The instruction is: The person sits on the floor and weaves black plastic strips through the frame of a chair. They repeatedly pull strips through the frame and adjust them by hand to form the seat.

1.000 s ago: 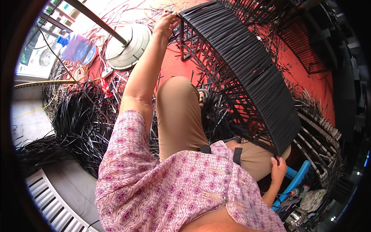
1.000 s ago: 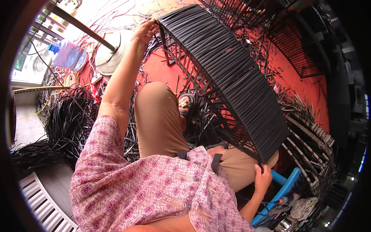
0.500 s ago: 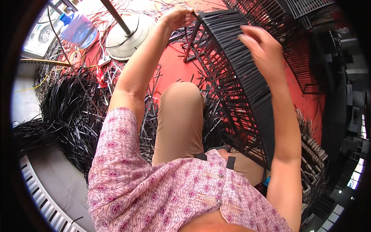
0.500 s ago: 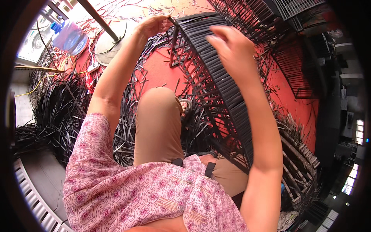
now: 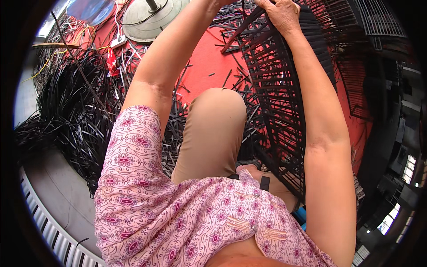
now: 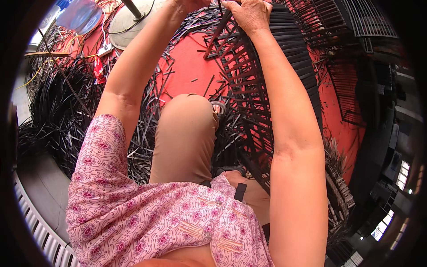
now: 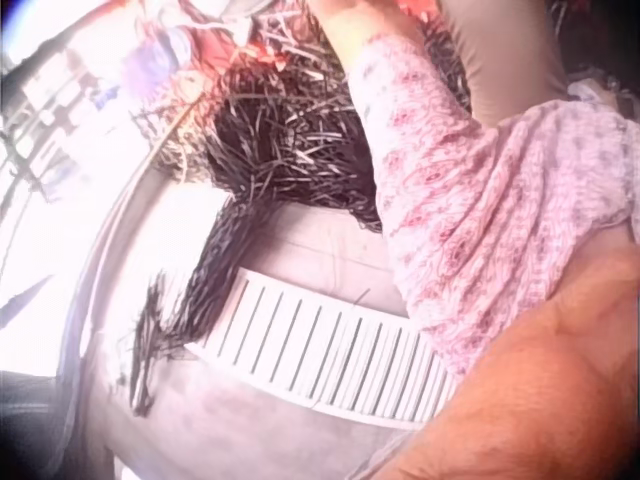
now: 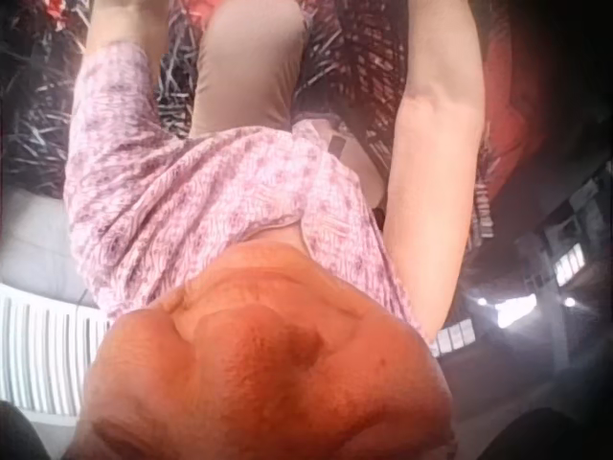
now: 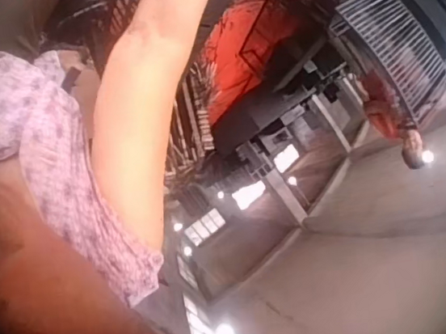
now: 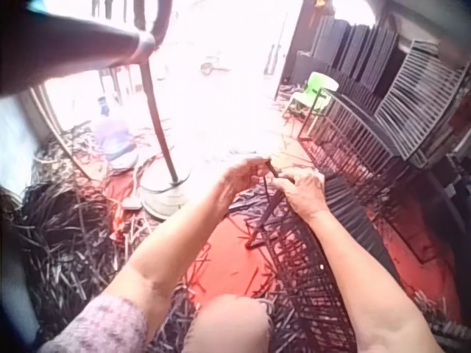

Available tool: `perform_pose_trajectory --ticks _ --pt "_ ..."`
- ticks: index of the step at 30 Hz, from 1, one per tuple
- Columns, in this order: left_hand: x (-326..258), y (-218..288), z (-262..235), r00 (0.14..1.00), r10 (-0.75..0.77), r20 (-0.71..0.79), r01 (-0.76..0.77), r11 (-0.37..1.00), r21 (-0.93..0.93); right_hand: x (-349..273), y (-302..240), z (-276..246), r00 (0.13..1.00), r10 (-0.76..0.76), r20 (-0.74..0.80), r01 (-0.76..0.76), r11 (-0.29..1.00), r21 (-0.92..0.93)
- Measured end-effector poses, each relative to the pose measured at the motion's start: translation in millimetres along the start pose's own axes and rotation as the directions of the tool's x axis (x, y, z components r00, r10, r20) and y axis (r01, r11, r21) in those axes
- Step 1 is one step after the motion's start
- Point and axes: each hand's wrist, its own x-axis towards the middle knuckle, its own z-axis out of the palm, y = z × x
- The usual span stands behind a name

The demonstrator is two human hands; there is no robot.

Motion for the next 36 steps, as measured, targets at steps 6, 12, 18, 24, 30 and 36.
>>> perform_pose_trajectory --ticks 6,12,18,24,30,36 --pt "-2 -23 8 0.995 0.097 0.014 -0.097 0.995 -0.006 2 9 9 1.000 -0.023 -0.014 0.024 1.000 0.020" --pt "10 -36 12 0.983 0.169 0.076 -0.170 0.985 0.011 4 6 10 0.999 0.038 0.004 -0.039 0.998 0.042" --pt "24 -24 12 0.934 0.275 0.227 -0.295 0.954 0.057 2 1 3 0.997 0.079 -0.018 -0.079 0.996 0.032" --pt "33 -20 2 0.895 0.334 0.296 -0.371 0.925 0.077 1 6 5 0.999 0.053 0.011 -0.053 0.999 0.011" --pt "38 -51 -39 0.951 0.221 0.218 -0.254 0.957 0.138 2 -1 -1 0.994 0.099 0.048 -0.102 0.992 0.071" --pt "39 -139 -112 0.993 -0.027 0.116 -0.001 0.973 0.233 2 -2 1 0.994 0.094 0.051 -0.099 0.990 0.098"
